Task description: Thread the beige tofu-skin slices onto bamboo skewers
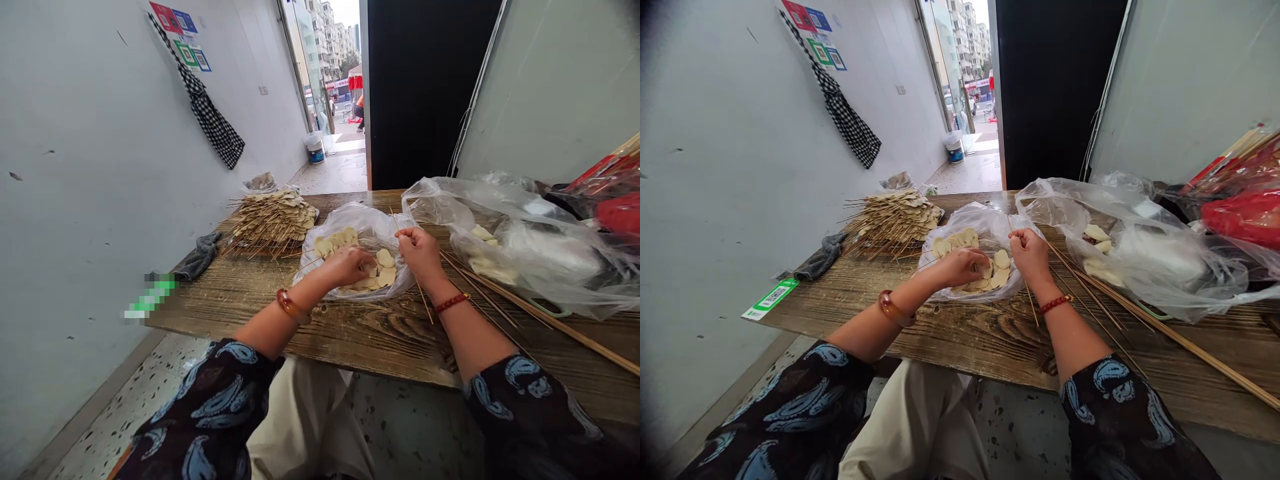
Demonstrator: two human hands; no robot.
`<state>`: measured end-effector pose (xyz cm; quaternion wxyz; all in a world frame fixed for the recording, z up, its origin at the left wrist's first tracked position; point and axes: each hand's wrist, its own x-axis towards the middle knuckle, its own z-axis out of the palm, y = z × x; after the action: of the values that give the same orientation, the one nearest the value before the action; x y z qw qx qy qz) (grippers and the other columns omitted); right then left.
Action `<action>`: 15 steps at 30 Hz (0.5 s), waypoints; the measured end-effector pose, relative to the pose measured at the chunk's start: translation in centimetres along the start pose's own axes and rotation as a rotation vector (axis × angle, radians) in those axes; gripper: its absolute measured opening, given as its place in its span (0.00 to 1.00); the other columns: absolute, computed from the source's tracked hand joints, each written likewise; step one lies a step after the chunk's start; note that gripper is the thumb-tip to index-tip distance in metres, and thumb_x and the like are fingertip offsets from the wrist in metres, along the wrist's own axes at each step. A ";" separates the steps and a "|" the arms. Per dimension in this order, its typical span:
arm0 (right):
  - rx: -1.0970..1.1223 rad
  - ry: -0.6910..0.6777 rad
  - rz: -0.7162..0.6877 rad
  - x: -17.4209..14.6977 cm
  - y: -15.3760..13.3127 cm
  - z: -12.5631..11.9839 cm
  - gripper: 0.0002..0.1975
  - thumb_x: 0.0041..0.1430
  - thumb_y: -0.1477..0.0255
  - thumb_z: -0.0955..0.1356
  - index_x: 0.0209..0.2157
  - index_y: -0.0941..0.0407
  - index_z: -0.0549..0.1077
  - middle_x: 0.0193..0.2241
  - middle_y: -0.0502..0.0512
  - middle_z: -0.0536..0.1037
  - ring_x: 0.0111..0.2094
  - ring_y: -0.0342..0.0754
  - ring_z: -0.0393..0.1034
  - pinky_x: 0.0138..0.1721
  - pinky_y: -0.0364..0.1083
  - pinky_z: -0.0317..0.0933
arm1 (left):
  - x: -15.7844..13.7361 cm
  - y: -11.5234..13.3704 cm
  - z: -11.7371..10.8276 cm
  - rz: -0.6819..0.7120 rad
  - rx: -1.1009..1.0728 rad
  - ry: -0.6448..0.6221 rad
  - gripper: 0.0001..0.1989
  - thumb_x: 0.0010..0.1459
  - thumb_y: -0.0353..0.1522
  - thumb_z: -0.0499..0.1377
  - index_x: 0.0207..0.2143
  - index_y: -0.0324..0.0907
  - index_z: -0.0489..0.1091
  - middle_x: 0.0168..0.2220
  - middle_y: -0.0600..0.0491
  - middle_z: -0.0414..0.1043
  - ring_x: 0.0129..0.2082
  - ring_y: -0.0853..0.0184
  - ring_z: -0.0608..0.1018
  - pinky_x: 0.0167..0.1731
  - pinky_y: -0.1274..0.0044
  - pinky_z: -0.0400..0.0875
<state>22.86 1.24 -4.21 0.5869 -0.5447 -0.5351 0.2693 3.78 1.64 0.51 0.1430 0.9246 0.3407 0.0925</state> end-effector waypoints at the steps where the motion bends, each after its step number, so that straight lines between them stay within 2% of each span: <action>1: 0.009 0.007 0.007 0.0 -0.1 0.0 0.12 0.51 0.67 0.62 0.32 0.58 0.73 0.16 0.46 0.67 0.18 0.42 0.58 0.20 0.41 0.51 | 0.0 0.2 0.2 0.006 0.001 0.023 0.07 0.48 0.26 0.59 0.31 0.40 0.75 0.37 0.50 0.77 0.39 0.65 0.75 0.45 0.76 0.66; 4: 0.011 0.017 0.011 -0.1 -0.2 0.0 0.11 0.50 0.67 0.62 0.31 0.57 0.73 0.15 0.45 0.66 0.17 0.42 0.57 0.20 0.41 0.50 | 0.3 0.6 0.7 -0.047 -0.010 0.076 0.07 0.52 0.27 0.56 0.26 0.40 0.74 0.31 0.51 0.76 0.34 0.68 0.75 0.39 0.78 0.66; 9: 0.027 0.019 0.017 0.0 -0.2 0.1 0.11 0.50 0.67 0.63 0.31 0.57 0.73 0.15 0.45 0.66 0.16 0.42 0.57 0.20 0.42 0.50 | 0.5 0.7 0.7 -0.225 -0.015 0.141 0.10 0.54 0.29 0.52 0.28 0.38 0.74 0.26 0.53 0.73 0.26 0.70 0.71 0.29 0.79 0.62; 12: 0.045 0.010 0.020 0.1 -0.1 0.2 0.11 0.50 0.67 0.63 0.31 0.57 0.73 0.16 0.45 0.67 0.17 0.42 0.57 0.20 0.42 0.50 | 0.4 0.8 0.6 -0.228 -0.006 0.103 0.09 0.54 0.29 0.53 0.28 0.38 0.73 0.26 0.53 0.73 0.25 0.71 0.70 0.28 0.79 0.61; 15: 0.042 0.001 0.011 0.1 0.0 0.2 0.12 0.51 0.67 0.62 0.32 0.58 0.73 0.16 0.45 0.67 0.17 0.42 0.57 0.20 0.41 0.50 | 0.3 1.0 0.5 -0.175 0.024 0.050 0.07 0.52 0.32 0.57 0.32 0.39 0.74 0.30 0.52 0.74 0.29 0.68 0.72 0.31 0.78 0.62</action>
<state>22.72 1.43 -4.23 0.5969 -0.5354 -0.5260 0.2836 4.74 1.01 0.42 0.1309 0.8905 0.4245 0.0985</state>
